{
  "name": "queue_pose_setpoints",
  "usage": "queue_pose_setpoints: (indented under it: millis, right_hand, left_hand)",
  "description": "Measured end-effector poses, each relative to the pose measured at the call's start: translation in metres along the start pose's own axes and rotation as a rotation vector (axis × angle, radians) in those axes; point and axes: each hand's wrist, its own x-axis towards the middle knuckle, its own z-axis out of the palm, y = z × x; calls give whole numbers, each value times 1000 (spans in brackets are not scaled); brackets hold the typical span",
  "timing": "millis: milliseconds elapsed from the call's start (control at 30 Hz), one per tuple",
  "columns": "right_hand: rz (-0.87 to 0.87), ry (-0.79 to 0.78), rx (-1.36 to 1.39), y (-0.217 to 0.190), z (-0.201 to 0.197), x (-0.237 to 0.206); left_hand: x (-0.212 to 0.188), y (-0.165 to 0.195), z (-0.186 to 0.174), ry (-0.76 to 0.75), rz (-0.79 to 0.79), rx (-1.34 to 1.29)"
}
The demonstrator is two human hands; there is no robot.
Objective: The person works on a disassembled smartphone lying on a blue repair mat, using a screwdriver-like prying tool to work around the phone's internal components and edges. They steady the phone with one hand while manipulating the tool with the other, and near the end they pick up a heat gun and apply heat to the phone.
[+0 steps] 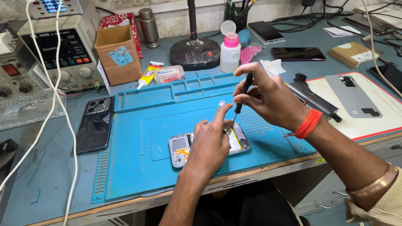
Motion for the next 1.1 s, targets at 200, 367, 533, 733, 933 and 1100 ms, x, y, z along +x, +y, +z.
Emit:
queue_pose_setpoints:
  millis: [200,367,533,733,933,1100]
  right_hand:
    - [-35,-18,-21,2,11,7]
    - [-64,-45,-11,1,23,11]
    - [-83,-167,154,-4,18,14]
    - [275,-225,-126,-10,21,25]
    - [4,-197,96,-5,17,29]
    - [200,-139,-175,-2,18,32]
  left_hand:
    - [-1,-10,-5,-9,-26,-8]
    - [-5,-18,-12,-11,-27,-20]
    - [-3,-21,-13,0,-60,-29]
    - [-9,-30,-17,60,-7,-16]
    - [-16,-33,-33,174,29,1]
    - [-30,-38,-61,272,28,22]
